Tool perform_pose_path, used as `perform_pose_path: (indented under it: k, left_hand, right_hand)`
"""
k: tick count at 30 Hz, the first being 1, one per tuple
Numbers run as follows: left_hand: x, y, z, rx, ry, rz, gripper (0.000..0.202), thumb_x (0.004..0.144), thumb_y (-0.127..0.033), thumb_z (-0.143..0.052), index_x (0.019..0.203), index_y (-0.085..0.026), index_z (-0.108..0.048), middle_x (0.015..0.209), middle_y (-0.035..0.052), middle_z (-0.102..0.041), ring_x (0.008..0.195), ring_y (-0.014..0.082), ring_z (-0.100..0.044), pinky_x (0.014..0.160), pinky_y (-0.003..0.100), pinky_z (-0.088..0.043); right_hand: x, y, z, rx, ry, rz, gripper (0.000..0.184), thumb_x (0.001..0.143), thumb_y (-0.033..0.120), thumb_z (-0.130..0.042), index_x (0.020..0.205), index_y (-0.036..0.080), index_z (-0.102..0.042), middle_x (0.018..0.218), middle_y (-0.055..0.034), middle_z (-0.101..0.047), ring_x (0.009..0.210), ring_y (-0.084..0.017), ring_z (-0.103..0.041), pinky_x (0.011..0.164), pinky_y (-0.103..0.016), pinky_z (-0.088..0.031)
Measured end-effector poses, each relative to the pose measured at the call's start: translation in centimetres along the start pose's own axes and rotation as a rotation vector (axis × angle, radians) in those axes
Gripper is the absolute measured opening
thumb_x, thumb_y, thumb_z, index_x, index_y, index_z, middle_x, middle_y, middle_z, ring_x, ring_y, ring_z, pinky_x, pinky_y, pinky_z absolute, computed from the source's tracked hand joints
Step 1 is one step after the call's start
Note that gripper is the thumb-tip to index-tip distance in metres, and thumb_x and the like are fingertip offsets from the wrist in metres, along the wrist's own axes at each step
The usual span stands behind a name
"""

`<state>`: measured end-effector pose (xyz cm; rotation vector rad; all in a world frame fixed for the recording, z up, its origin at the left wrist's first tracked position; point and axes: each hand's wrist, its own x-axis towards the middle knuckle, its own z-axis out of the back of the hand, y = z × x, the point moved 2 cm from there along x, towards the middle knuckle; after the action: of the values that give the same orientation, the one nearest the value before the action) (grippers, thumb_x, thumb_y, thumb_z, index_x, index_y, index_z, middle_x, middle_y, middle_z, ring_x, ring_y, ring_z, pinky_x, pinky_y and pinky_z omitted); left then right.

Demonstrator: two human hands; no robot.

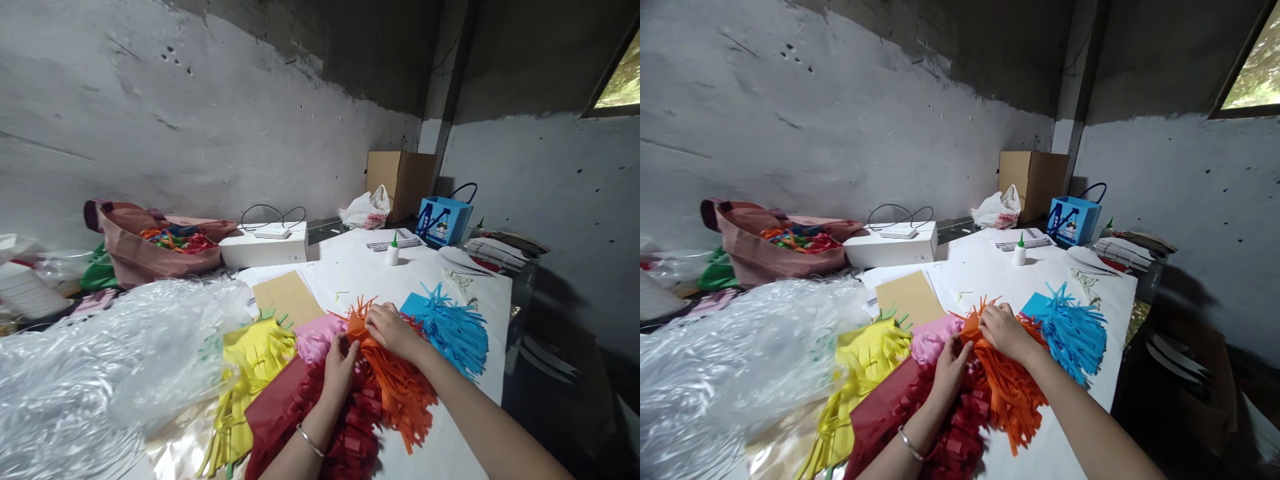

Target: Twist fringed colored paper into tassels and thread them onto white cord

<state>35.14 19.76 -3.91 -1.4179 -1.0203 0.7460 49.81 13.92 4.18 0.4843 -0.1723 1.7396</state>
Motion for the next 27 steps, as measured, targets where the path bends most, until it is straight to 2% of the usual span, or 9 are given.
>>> perform_pose_path:
  k: [3, 5, 6, 9, 12, 15, 21, 27]
  left_hand:
    - [0.0, -0.2, 0.2, 0.036, -0.018, -0.036, 0.029, 0.076, -0.041, -0.071, 0.094, -0.019, -0.065, 0.089, 0.0053, -0.073, 0.079, 0.0227, -0.067, 0.074, 0.034, -0.053]
    - [0.0, -0.2, 0.2, 0.054, -0.027, -0.047, 0.027, 0.076, -0.040, -0.071, 0.093, -0.019, -0.065, 0.085, 0.0047, -0.072, 0.077, 0.0232, -0.067, 0.074, 0.035, -0.053]
    - [-0.1, -0.2, 0.2, 0.060, -0.028, -0.050, 0.028, 0.077, -0.040, -0.071, 0.094, -0.019, -0.065, 0.084, 0.0045, -0.072, 0.076, 0.0231, -0.066, 0.073, 0.035, -0.053]
    - [-0.1, -0.3, 0.2, 0.070, -0.017, -0.057, 0.027, 0.078, -0.039, -0.068, 0.095, -0.018, -0.064, 0.083, 0.0045, -0.072, 0.073, 0.0225, -0.066, 0.070, 0.034, -0.053]
    - [-0.3, -0.5, 0.1, 0.076, -0.005, -0.066, 0.026, 0.080, -0.037, -0.064, 0.097, -0.018, -0.063, 0.086, 0.0050, -0.073, 0.076, 0.0228, -0.067, 0.071, 0.034, -0.053]
    - [-0.2, -0.6, 0.1, 0.086, -0.002, -0.078, 0.026, 0.082, -0.038, -0.062, 0.097, -0.018, -0.062, 0.087, 0.0058, -0.073, 0.078, 0.0239, -0.068, 0.073, 0.036, -0.053]
    - [0.0, -0.3, 0.1, 0.099, -0.002, -0.110, 0.028, 0.081, -0.041, -0.064, 0.097, -0.017, -0.064, 0.095, 0.0082, -0.073, 0.090, 0.0269, -0.067, 0.084, 0.040, -0.052]
    - [0.2, 0.1, 0.1, 0.095, 0.000, -0.120, 0.031, 0.081, -0.041, -0.064, 0.100, -0.017, -0.063, 0.099, 0.0100, -0.073, 0.093, 0.0281, -0.067, 0.087, 0.042, -0.051]
  right_hand:
    - [0.4, 0.5, -0.4, -0.034, -0.014, 0.021, 0.011, 0.098, 0.013, -0.049, 0.092, 0.018, -0.058, 0.097, -0.0097, -0.065, 0.100, -0.025, -0.058, 0.094, -0.044, -0.037]
    - [0.3, 0.9, -0.5, -0.040, -0.020, 0.042, 0.006, 0.096, 0.016, -0.054, 0.099, 0.017, -0.059, 0.105, -0.0118, -0.065, 0.106, -0.027, -0.058, 0.098, -0.046, -0.037]
    - [0.3, 1.1, -0.5, -0.041, -0.025, 0.048, 0.009, 0.095, 0.018, -0.057, 0.104, 0.017, -0.059, 0.112, -0.0133, -0.065, 0.110, -0.028, -0.057, 0.099, -0.047, -0.036]
    - [-0.1, 1.6, -0.3, -0.038, -0.037, 0.054, 0.033, 0.092, 0.023, -0.063, 0.123, 0.016, -0.054, 0.133, -0.0178, -0.057, 0.123, -0.030, -0.052, 0.104, -0.049, -0.034]
    - [-0.5, 1.8, 0.0, -0.038, -0.017, 0.070, 0.051, 0.090, 0.024, -0.065, 0.137, 0.018, -0.046, 0.145, -0.0169, -0.049, 0.131, -0.030, -0.046, 0.108, -0.050, -0.031]
    - [-0.5, 2.0, 0.1, -0.041, 0.021, 0.084, 0.055, 0.090, 0.022, -0.062, 0.141, 0.019, -0.043, 0.145, -0.0138, -0.051, 0.131, -0.028, -0.047, 0.110, -0.050, -0.029]
    - [0.3, 2.5, -0.2, -0.076, 0.069, 0.078, 0.046, 0.090, 0.017, -0.056, 0.136, 0.018, -0.049, 0.135, -0.0146, -0.059, 0.123, -0.029, -0.053, 0.110, -0.054, -0.026]
    - [0.7, 2.9, -0.1, -0.094, 0.125, 0.099, 0.051, 0.085, 0.018, -0.062, 0.135, 0.021, -0.051, 0.137, -0.0128, -0.057, 0.123, -0.028, -0.054, 0.111, -0.053, -0.025]
